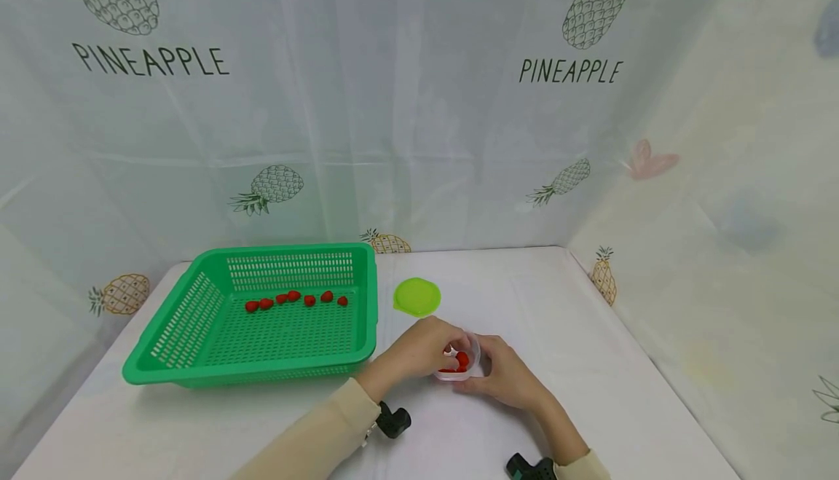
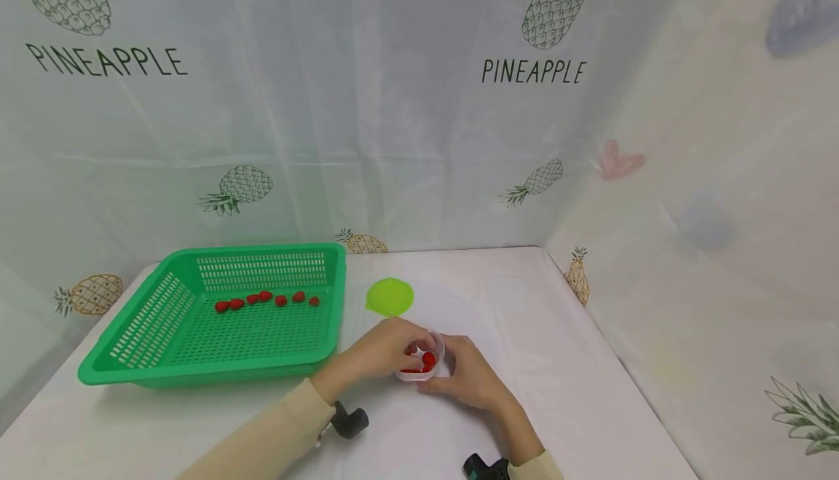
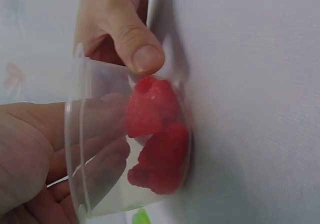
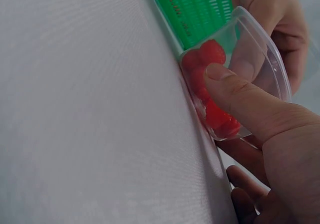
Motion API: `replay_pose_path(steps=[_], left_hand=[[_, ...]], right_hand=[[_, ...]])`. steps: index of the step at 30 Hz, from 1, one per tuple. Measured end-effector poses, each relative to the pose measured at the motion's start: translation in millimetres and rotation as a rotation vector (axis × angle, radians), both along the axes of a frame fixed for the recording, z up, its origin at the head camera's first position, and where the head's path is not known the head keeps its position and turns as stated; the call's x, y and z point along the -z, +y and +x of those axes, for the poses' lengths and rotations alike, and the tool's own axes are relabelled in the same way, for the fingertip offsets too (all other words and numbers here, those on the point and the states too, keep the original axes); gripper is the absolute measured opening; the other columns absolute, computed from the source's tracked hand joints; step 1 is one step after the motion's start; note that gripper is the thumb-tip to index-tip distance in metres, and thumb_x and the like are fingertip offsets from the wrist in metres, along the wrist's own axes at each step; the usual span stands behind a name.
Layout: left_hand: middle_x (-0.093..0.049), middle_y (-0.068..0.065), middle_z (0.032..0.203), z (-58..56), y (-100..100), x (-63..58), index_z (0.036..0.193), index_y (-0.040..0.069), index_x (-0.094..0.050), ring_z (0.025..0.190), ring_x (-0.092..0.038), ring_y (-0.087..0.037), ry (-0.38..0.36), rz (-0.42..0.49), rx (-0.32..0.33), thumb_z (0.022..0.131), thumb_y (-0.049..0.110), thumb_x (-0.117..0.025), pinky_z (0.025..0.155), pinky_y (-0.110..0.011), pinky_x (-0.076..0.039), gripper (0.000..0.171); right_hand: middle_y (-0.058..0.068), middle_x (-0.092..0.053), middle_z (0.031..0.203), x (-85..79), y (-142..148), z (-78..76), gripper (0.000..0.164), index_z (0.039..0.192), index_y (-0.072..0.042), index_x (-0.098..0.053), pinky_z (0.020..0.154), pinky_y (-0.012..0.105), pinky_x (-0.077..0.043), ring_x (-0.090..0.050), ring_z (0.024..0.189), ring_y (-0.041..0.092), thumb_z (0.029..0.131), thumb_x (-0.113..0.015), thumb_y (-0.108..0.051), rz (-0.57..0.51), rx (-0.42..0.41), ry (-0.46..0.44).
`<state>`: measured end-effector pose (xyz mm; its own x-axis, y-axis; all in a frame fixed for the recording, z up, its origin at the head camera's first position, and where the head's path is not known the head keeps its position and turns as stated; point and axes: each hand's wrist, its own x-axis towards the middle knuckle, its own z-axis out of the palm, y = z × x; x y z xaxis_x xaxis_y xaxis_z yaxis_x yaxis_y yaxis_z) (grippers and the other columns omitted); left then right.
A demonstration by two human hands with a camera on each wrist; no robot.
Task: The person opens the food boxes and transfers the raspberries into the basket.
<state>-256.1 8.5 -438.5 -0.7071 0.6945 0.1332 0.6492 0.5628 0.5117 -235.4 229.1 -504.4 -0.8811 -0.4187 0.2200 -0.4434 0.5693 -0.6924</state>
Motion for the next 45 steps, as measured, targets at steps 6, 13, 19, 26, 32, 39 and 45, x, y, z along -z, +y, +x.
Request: replay_pose_path(steps=[6,13,19,26,32,39,45], left_hand=[[-0.079,0.005,0.096,-0.5,4.9,7.5,0.104,0.015,-0.082,0.093,-0.07,-0.011,0.068,-0.023,-0.011,0.093,0.004,-0.08,0.083,-0.02,-0.054,0.016],[-0.079,0.007,0.092,1.1,11.6,9.4,0.097,0.016,-0.083,0.087,-0.067,-0.008,0.13,-0.044,-0.059,0.09,0.005,-0.083,0.081,-0.02,-0.054,0.013],[-0.078,0.008,0.092,0.4,15.1,11.2,0.095,0.018,-0.083,0.086,-0.065,-0.007,0.159,-0.082,-0.087,0.09,0.009,-0.084,0.081,-0.021,-0.053,0.01],[-0.077,0.008,0.09,-1.0,14.4,13.8,0.092,0.017,-0.082,0.083,-0.062,-0.005,0.147,-0.058,-0.081,0.089,0.004,-0.083,0.078,-0.02,-0.052,0.014],[-0.076,0.008,0.09,0.1,17.2,12.8,0.094,0.017,-0.082,0.086,-0.063,-0.008,0.165,-0.089,-0.115,0.089,0.007,-0.085,0.082,-0.022,-0.054,0.012],[-0.075,0.006,0.093,1.1,16.7,13.6,0.098,0.017,-0.082,0.088,-0.064,-0.009,0.169,-0.087,-0.148,0.09,0.01,-0.086,0.085,-0.024,-0.055,0.011],[-0.075,0.004,0.096,-0.1,10.4,15.1,0.1,0.014,-0.081,0.091,-0.062,-0.007,0.103,0.01,-0.123,0.091,0.008,-0.084,0.085,-0.023,-0.054,0.012]], right_hand=[[-0.016,-0.073,0.122,0.9,-0.9,-1.2,0.052,0.126,-0.029,-0.072,0.111,0.048,-0.045,-0.063,0.118,0.013,0.081,-0.093,-0.045,-0.017,-0.029,0.016],[-0.021,-0.072,0.118,0.5,-1.1,-2.0,0.049,0.123,-0.035,-0.07,0.109,0.042,-0.046,-0.064,0.115,0.009,0.081,-0.094,-0.043,-0.02,-0.047,0.011],[-0.023,-0.071,0.116,-0.7,-0.8,-1.4,0.049,0.122,-0.037,-0.069,0.108,0.04,-0.046,-0.064,0.113,0.008,0.08,-0.095,-0.04,-0.022,-0.043,0.0],[-0.021,-0.072,0.117,-1.6,-1.7,-1.1,0.049,0.123,-0.037,-0.069,0.107,0.036,-0.047,-0.065,0.113,0.009,0.081,-0.095,-0.038,-0.034,-0.053,-0.004],[-0.022,-0.071,0.116,-2.2,-1.2,0.3,0.05,0.123,-0.037,-0.069,0.107,0.038,-0.046,-0.063,0.113,0.009,0.08,-0.095,-0.04,-0.025,-0.034,0.004],[-0.02,-0.071,0.114,-1.8,-0.1,0.1,0.048,0.122,-0.034,-0.069,0.104,0.038,-0.045,-0.062,0.11,0.012,0.082,-0.093,-0.042,-0.023,-0.036,0.025],[-0.02,-0.07,0.123,-1.2,-0.2,0.3,0.053,0.128,-0.032,-0.069,0.11,0.047,-0.045,-0.062,0.119,0.014,0.082,-0.093,-0.046,-0.012,-0.022,0.016]])
